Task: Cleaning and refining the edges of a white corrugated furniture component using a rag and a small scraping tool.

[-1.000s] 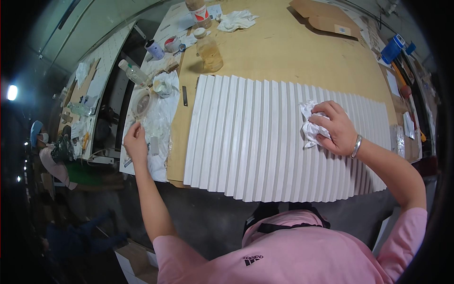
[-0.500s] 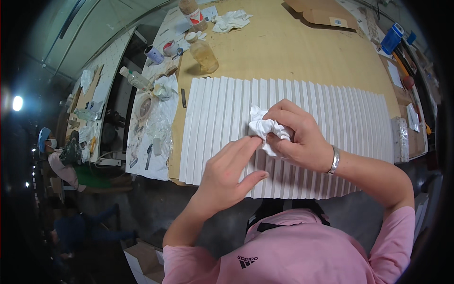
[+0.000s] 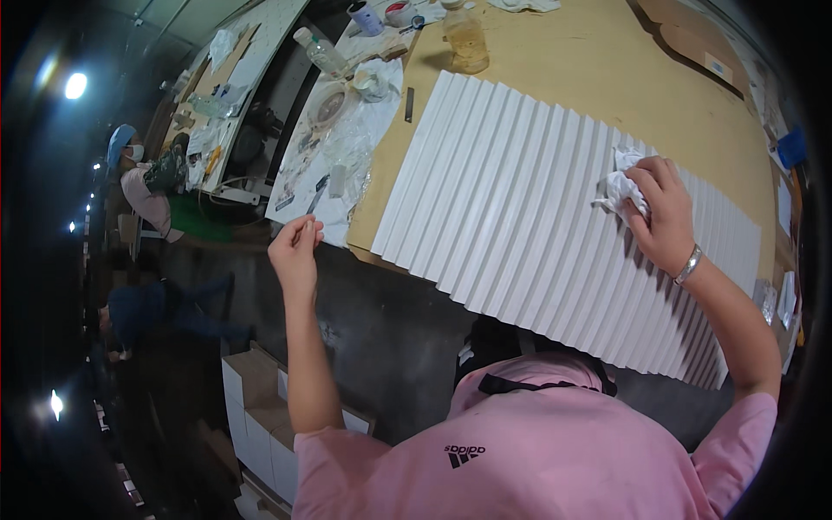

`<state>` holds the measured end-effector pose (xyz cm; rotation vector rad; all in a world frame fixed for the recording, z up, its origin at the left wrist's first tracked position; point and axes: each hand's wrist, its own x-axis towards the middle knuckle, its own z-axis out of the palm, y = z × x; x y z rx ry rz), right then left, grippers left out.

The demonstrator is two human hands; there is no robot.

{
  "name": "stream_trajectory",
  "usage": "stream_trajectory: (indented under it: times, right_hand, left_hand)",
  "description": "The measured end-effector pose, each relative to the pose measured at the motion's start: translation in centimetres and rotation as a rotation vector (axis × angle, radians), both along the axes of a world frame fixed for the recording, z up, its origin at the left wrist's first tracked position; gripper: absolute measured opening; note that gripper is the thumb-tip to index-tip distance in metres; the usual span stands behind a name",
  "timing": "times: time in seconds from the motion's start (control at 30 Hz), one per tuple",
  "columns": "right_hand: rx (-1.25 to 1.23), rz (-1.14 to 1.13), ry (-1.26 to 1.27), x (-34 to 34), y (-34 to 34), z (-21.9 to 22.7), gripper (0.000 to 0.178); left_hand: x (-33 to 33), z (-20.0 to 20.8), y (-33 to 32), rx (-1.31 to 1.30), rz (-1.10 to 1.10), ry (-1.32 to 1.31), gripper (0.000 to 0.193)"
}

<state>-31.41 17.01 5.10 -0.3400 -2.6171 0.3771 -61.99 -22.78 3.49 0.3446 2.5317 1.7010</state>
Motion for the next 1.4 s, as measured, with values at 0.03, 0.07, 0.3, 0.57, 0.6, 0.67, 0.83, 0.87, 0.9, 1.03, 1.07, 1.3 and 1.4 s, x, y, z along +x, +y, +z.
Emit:
stream_trajectory:
  times: [0.03,0.07,0.3,0.57,0.6,0.67,0.83,0.87,0.9,1.03,1.07,1.3,1.4]
  right_hand:
    - [-0.010,0.016,-0.002,-0.2,0.0,-0.2,0.032]
    - [-0.004,0.024,0.012,-0.1,0.0,-0.1,0.032]
    - [0.017,0.004,-0.027,-0.2,0.0,0.2,0.037]
    - [0.034,-0.065,-0.112,0.4,-0.2,0.1,0.040]
    - [0.031,-0.063,-0.114,0.3,-0.5,0.2,0.040]
    - [0.021,-0.078,-0.115,-0.2,-0.5,0.2,0.041]
    - [0.039,-0.072,-0.132,0.1,-0.3,0.3,0.042]
    - [0.036,-0.081,-0.141,0.2,-0.4,0.2,0.043]
    - [0.033,-0.090,-0.150,0.2,-0.5,0.2,0.043]
    - [0.040,-0.074,-0.138,0.0,-0.5,0.2,0.042]
    - [0.036,-0.075,-0.134,0.0,-0.4,0.1,0.042]
    - [0.027,-0.080,-0.139,0.0,-0.4,0.2,0.041]
    - [0.036,-0.072,-0.131,0.1,-0.3,0.1,0.041]
  left_hand:
    - [-1.9,-1.4,-0.9,-0.010,0.016,-0.002,0.018]
    - [-4.1,-3.4,-1.6,-0.137,0.016,0.100,0.017]
    - [-14.4,-10.8,-2.9,-0.607,0.009,0.389,0.017]
    - [-18.8,-13.4,-0.8,-0.788,-0.240,0.453,0.019]
    - [-19.2,-13.6,-1.2,-0.787,-0.252,0.453,0.019]
    - [-19.9,-13.8,-1.7,-0.748,-0.267,0.448,0.018]
    - [-20.1,-14.0,-1.7,-0.740,-0.266,0.608,0.013]
    - [-20.3,-14.2,-1.6,-0.726,-0.227,0.600,0.014]
    - [-20.4,-14.3,-1.5,-0.713,-0.188,0.593,0.015]
    - [-20.4,-13.5,-0.7,-0.719,-0.165,0.503,0.017]
    - [-20.3,-13.1,-0.3,-0.718,-0.152,0.540,0.017]
    - [-19.8,-13.7,0.0,-0.657,-0.183,0.558,0.017]
    - [-20.0,-13.3,0.7,-0.692,-0.137,0.476,0.018]
